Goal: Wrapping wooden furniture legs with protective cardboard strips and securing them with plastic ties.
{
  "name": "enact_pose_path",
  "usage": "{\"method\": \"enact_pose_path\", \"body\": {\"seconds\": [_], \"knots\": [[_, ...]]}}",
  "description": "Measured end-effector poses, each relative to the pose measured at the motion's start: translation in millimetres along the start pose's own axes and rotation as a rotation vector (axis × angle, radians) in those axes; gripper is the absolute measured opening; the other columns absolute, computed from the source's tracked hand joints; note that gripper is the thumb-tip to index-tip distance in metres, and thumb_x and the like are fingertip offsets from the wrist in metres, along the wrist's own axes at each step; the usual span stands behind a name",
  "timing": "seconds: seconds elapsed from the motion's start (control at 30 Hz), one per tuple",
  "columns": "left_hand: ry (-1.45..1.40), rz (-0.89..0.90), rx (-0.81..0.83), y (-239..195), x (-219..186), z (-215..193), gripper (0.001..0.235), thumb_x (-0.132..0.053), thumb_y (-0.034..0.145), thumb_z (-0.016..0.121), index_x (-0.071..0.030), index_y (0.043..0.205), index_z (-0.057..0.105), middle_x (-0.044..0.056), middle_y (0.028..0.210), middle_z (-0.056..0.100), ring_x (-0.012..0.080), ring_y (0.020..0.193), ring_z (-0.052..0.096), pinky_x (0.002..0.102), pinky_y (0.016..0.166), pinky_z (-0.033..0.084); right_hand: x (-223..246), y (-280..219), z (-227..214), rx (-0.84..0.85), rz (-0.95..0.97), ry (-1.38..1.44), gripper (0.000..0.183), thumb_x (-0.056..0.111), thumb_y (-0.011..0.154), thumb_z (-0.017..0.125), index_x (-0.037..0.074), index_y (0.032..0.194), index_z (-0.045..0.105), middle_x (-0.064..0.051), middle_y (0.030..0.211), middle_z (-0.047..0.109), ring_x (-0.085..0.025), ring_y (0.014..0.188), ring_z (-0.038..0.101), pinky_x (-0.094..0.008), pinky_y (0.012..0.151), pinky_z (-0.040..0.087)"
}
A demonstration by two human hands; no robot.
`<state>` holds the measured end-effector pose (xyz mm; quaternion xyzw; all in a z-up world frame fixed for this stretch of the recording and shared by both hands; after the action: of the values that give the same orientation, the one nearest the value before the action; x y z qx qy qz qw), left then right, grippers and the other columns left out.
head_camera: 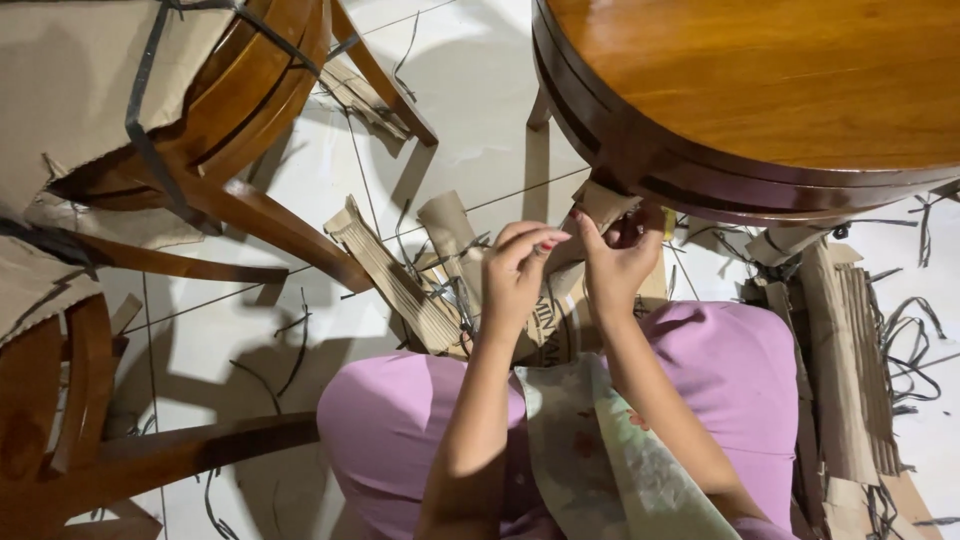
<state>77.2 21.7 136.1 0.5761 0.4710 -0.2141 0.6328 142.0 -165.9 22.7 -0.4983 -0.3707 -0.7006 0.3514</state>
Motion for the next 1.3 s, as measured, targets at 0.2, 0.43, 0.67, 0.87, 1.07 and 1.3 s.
{"method": "enact_pose_path", "body": {"seconds": [0.2, 0.43, 0.67, 0.87, 1.07, 1.3], "knots": [[0.022, 0.072, 0.021, -3.3, -4.6, 7.2, 0.015, -0.012, 0.098, 0.067, -0.018, 0.103, 0.081, 0.0, 0.097, 0.069, 0.0141, 0.08, 0.071, 0.03, 0.08, 0.06, -7.3, 9.1, 0.2, -0.05, -0.049, -0.184, 0.06, 0.001, 0.072, 0.099, 0.01, 0.109, 0.052, 0.001, 0.084, 0.047, -0.007, 0.067, 0.05, -0.019, 0.058, 0.049], [0.005, 0.098, 0.006, 1.2, -17.3, 2.5, 0.017, -0.009, 0.098, 0.067, -0.015, 0.106, 0.081, 0.004, 0.095, 0.069, 0.0207, 0.082, 0.074, 0.033, 0.078, 0.06, 28.9, -13.6, 12.0, -0.03, -0.209, -0.056, 0.068, -0.02, 0.08, 0.078, 0.009, 0.128, 0.041, -0.001, 0.091, 0.035, -0.007, 0.068, 0.043, -0.019, 0.064, 0.046], [0.125, 0.206, 0.041, -0.6, -30.0, 14.7, 0.026, 0.003, 0.09, 0.07, -0.016, 0.105, 0.082, 0.004, 0.09, 0.073, 0.0218, 0.079, 0.074, 0.034, 0.08, 0.06, 31.6, -20.1, 8.6, 0.082, -0.445, 0.09, 0.052, 0.01, 0.089, 0.08, 0.002, 0.122, 0.04, -0.007, 0.093, 0.04, -0.014, 0.071, 0.049, -0.026, 0.068, 0.049], [0.268, 0.42, 0.099, -3.0, -41.6, 32.3, 0.025, 0.002, 0.082, 0.074, -0.017, 0.095, 0.079, -0.001, 0.087, 0.075, 0.0176, 0.08, 0.074, 0.034, 0.095, 0.056, 66.7, -30.9, 15.5, 0.179, -0.68, -0.074, 0.019, 0.001, 0.093, 0.079, -0.009, 0.104, 0.068, -0.019, 0.091, 0.063, -0.028, 0.078, 0.06, -0.039, 0.073, 0.052], [-0.078, 0.146, 0.168, 12.4, -16.7, 27.7, 0.025, 0.0, 0.085, 0.065, -0.012, 0.105, 0.075, 0.002, 0.099, 0.077, 0.0229, 0.091, 0.075, 0.039, 0.089, 0.059, 82.4, -31.9, 20.2, 0.317, -0.706, -0.036, 0.028, 0.013, 0.106, 0.057, -0.009, 0.097, 0.072, -0.017, 0.083, 0.062, -0.032, 0.075, 0.058, -0.042, 0.076, 0.05], [-0.05, 0.288, 0.256, 29.3, -12.8, 35.8, 0.037, 0.018, 0.079, 0.057, -0.006, 0.1, 0.076, 0.008, 0.1, 0.074, 0.0308, 0.09, 0.074, 0.04, 0.085, 0.06, 114.7, -35.8, 20.7, 0.335, -0.671, -0.086, 0.028, 0.013, 0.107, 0.056, -0.006, 0.096, 0.075, -0.015, 0.084, 0.066, -0.027, 0.072, 0.058, -0.039, 0.074, 0.05]]}}
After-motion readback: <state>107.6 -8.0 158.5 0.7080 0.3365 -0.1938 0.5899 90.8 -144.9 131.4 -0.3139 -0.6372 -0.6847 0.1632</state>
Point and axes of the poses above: each hand's wrist, its own y-axis towards the middle knuckle, its own z-axis out of the palm, x = y × z, the point moved 9 cm from there along y, towards the middle knuckle
